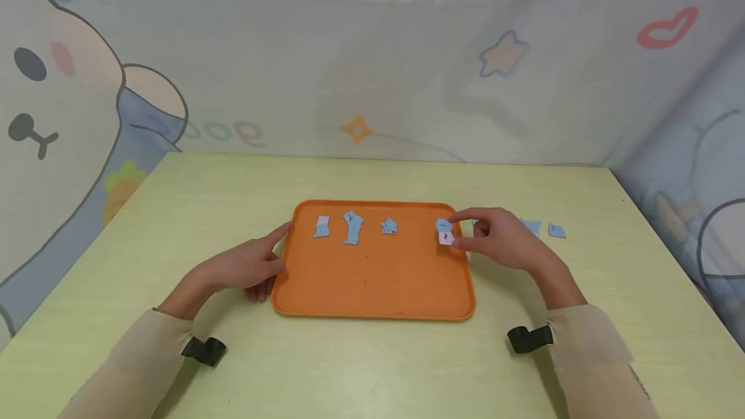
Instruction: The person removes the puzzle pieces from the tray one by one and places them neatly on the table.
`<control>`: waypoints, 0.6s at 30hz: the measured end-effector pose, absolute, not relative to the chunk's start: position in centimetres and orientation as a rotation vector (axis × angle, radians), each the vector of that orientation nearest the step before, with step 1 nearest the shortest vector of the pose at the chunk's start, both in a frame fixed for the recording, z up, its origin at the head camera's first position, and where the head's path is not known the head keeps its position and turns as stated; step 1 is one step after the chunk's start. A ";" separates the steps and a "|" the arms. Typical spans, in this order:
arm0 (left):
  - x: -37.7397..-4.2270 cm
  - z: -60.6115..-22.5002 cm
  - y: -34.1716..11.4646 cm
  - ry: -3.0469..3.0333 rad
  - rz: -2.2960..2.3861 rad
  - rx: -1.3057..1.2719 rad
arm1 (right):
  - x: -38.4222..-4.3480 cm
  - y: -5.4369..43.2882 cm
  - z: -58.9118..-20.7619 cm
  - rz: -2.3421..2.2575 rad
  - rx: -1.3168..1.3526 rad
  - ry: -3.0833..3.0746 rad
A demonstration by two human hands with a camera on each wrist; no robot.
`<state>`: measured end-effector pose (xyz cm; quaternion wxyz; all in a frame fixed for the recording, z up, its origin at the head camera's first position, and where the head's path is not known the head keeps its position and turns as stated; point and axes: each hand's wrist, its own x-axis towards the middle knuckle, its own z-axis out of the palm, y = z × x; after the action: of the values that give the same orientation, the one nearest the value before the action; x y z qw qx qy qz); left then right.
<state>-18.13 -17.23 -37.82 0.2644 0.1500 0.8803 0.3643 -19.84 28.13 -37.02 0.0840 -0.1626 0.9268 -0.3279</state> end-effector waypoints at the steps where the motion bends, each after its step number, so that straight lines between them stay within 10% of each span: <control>1: -18.1 -37.8 -17.2 2.379 0.984 0.407 | -19.7 28.3 -37.0 -0.984 -0.484 2.764; 18: -18.1 -37.7 -17.2 2.371 0.990 0.409 | -18.8 31.1 -36.4 -1.078 -0.432 2.713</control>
<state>-18.08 -17.24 -37.71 0.2669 0.1515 0.8783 0.3667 -18.85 31.13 -36.35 0.0953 -0.1458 0.9151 -0.3637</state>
